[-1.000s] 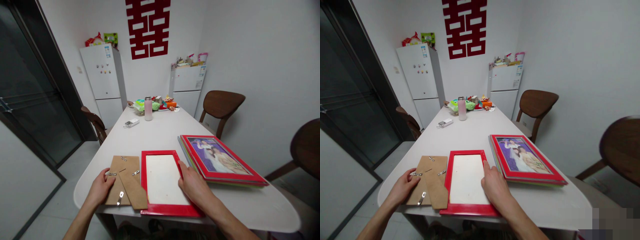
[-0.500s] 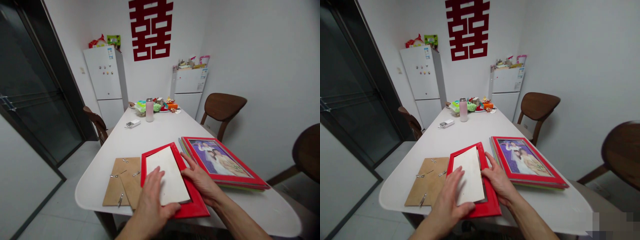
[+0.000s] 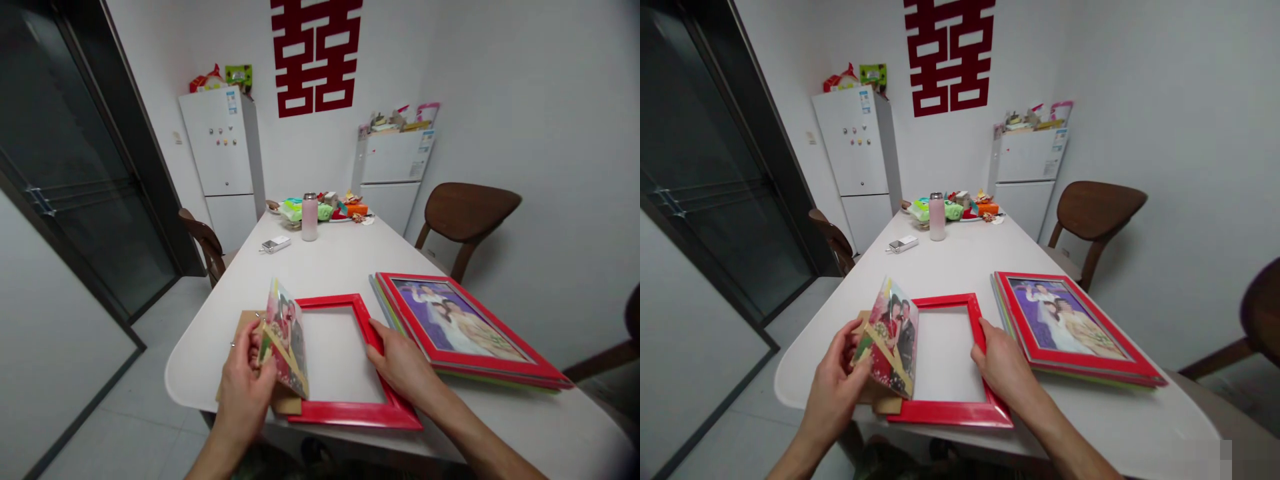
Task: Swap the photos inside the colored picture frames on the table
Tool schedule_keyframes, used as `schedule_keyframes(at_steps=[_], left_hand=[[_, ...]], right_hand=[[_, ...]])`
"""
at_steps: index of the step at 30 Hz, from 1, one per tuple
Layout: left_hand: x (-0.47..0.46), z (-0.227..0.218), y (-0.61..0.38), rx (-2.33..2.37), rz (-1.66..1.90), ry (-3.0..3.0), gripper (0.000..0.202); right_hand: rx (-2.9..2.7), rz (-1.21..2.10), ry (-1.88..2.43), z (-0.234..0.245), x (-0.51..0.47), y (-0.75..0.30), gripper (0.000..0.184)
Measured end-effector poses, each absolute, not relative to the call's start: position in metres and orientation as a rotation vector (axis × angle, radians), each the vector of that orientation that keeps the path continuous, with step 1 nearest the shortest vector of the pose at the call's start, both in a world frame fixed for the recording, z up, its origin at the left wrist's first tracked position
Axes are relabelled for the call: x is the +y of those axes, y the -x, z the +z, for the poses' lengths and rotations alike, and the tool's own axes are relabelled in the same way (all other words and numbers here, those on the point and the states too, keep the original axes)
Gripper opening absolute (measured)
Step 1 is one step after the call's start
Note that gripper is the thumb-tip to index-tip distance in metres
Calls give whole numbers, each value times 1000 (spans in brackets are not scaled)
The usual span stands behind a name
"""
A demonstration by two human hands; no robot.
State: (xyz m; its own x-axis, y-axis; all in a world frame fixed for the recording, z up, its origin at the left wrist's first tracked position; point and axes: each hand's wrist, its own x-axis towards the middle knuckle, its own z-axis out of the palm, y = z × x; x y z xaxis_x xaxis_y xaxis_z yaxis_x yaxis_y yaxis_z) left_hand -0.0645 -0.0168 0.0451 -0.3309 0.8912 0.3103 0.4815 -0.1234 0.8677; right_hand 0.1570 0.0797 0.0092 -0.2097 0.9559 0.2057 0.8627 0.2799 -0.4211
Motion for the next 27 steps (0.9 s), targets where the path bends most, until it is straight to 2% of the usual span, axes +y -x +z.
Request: schedule_keyframes(at_steps=[6, 14, 16, 20, 23, 25, 27], left_hand=[[-19, 5, 104, 1859, 1243, -1425, 43], [-22, 6, 102, 2125, 825, -1802, 40], [-22, 5, 104, 2162, 811, -1890, 41], [-20, 4, 95, 2130, 880, -2053, 43], [-18, 5, 76, 1922, 901, -2212, 52], [-15, 4, 62, 1820, 870, -2294, 58], [-9, 5, 52, 1784, 911, -2321, 62]], right_hand=[[-2287, 100, 1704, -7, 78, -154, 37], [-2217, 88, 1549, -3, 76, -145, 36], [-2128, 302, 1450, 1, 73, -132, 40], [-1785, 1090, 1343, 2, 67, -96, 53], [-1464, 1649, 1128, 6, 65, -72, 50], [-1327, 1795, 990, 16, 64, -63, 39], [-1266, 1753, 918, 33, 63, -60, 33]])
